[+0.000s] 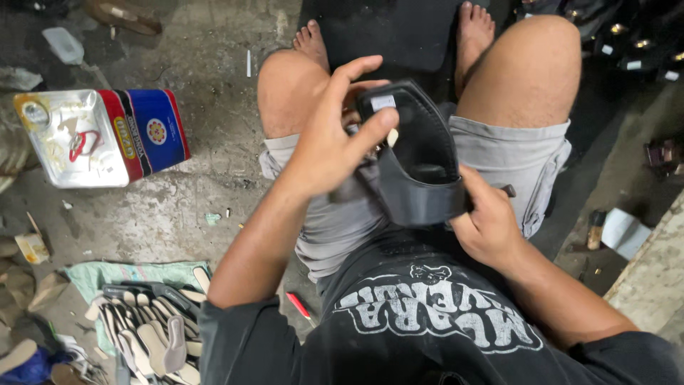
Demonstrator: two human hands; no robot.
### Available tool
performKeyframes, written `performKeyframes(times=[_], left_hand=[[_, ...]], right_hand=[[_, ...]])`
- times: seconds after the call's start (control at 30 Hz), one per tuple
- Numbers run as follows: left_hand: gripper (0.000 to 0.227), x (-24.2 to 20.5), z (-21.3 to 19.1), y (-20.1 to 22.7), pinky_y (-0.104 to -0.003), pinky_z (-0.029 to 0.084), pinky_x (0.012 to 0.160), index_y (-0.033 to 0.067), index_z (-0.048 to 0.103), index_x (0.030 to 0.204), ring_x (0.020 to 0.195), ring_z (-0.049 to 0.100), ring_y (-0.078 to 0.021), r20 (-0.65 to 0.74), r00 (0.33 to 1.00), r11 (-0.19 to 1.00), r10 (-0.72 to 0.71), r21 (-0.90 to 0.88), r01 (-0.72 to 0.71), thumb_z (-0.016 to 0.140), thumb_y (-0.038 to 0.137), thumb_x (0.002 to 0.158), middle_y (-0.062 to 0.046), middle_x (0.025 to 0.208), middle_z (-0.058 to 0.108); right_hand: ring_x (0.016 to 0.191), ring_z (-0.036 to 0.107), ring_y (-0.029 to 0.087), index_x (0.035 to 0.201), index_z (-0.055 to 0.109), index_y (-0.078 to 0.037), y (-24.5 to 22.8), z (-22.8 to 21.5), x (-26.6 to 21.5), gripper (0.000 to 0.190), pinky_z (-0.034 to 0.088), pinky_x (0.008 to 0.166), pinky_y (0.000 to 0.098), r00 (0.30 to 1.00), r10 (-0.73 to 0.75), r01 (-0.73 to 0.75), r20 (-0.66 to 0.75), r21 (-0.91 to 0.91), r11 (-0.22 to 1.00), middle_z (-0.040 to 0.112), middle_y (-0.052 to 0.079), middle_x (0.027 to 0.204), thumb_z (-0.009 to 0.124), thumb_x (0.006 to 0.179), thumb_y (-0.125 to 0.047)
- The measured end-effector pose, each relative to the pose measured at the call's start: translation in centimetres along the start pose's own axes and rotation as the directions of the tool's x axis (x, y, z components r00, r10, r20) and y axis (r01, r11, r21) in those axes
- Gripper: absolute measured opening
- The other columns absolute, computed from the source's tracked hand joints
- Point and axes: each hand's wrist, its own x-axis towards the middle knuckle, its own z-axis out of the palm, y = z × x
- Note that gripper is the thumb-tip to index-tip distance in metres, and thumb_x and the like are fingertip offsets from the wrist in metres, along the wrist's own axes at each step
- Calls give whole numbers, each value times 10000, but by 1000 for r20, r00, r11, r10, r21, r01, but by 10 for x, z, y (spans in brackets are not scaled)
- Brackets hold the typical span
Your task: The person assembles black slippers by attaching straps to the soles. They use a heated gas stove to soften the sole edges and a hammer to secure the straps in place. The person handles multiple slippers one at a time, repeatedly heating and hammering each unit.
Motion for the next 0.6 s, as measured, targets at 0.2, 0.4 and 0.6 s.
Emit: performKeyframes(times=[0.2, 0.4, 0.6], left_hand=[[1181, -9, 15, -13, -396, 521, 1085, 100, 165, 1606, 1388, 468, -287, 126, 991, 984, -36, 179, 13, 965, 276, 754, -198, 1492, 418], [1212, -6, 4, -38, -382, 469, 1201, 153, 53, 1659, 1350, 537, -282, 235, 970, 994, -58, -78, 78, 953, 226, 851, -210, 1450, 489], [957, -4, 18, -45, -428, 490, 1186, 187, 228, 1575, 1552, 312, -336, 252, 968, 996, 6, 84, -28, 878, 250, 874, -146, 1600, 394]], right_hand=[[1035, 676, 407, 1413, 477, 13, -48, -24, 0, 720, 563, 817, 413, 939, -214, 297, 269, -322, 899, 627, 252, 1265, 735, 849, -353], [827, 640, 260, 1478, 566, -341, -31, -53, 1, 592, 551, 683, 396, 860, 326, 169, 394, -821, 546, 610, 60, 950, 705, 907, -420], [984, 618, 301, 1284, 648, -204, 15, -62, -27, 616, 549, 741, 420, 938, 123, 126, 323, -651, 748, 591, 145, 1085, 795, 686, -193]])
